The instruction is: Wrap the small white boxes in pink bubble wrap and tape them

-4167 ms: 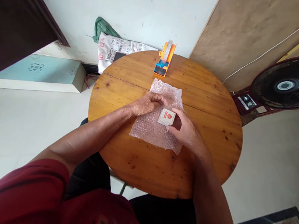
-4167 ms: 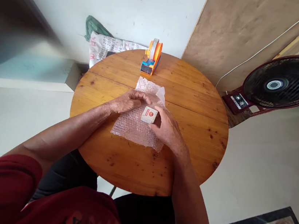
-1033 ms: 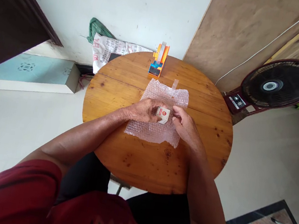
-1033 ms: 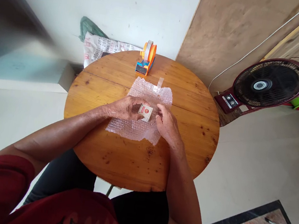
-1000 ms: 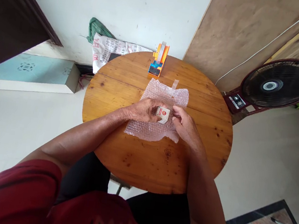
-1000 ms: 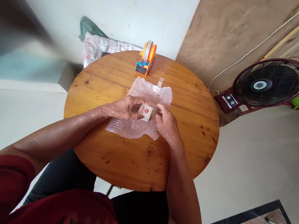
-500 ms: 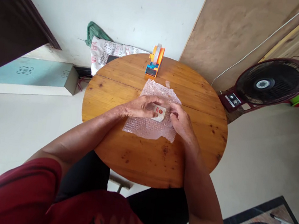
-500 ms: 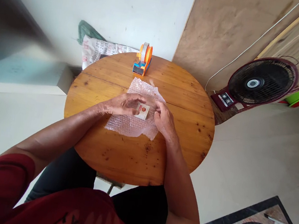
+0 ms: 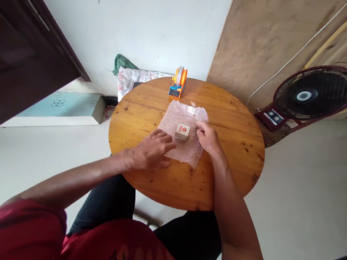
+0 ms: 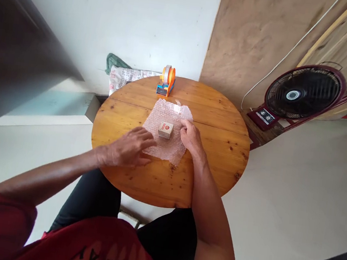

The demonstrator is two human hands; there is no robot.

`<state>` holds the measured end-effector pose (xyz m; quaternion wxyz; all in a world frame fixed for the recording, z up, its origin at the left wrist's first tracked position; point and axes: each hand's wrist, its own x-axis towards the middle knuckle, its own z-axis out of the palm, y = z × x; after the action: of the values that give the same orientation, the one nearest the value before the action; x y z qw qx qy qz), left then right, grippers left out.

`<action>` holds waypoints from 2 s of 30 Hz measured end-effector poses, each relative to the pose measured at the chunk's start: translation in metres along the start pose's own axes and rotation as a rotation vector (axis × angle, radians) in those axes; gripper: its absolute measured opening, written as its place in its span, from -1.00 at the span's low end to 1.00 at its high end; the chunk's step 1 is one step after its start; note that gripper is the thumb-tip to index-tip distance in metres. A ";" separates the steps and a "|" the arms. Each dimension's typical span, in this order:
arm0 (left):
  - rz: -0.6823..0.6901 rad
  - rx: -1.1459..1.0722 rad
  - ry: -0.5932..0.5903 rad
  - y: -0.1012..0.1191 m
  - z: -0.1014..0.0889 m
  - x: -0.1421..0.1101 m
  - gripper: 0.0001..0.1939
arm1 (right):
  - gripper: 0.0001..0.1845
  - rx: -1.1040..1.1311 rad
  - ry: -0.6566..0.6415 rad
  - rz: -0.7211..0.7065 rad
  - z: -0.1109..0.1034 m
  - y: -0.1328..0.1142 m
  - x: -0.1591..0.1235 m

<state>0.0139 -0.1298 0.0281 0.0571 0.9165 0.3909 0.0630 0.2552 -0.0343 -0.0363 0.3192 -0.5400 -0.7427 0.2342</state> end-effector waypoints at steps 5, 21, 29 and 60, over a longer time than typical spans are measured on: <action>-0.085 0.143 0.101 0.018 0.035 -0.010 -0.78 | -0.53 -0.002 -0.004 0.010 0.001 0.003 0.002; -0.238 -0.169 0.287 -0.025 0.005 0.059 -0.86 | -0.70 0.182 0.020 0.104 -0.005 -0.010 0.002; -0.453 -0.512 0.229 -0.042 0.014 0.082 -0.85 | -0.55 0.468 -0.075 0.146 -0.025 -0.029 -0.007; -0.448 -1.059 0.090 -0.044 0.015 0.071 -0.92 | -0.74 0.238 -0.109 0.077 -0.017 -0.043 -0.013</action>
<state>0.0336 -0.0489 0.0110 0.5036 0.6541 0.4927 0.2753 0.2420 -0.0600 0.0024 0.3308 -0.5129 -0.7047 0.3620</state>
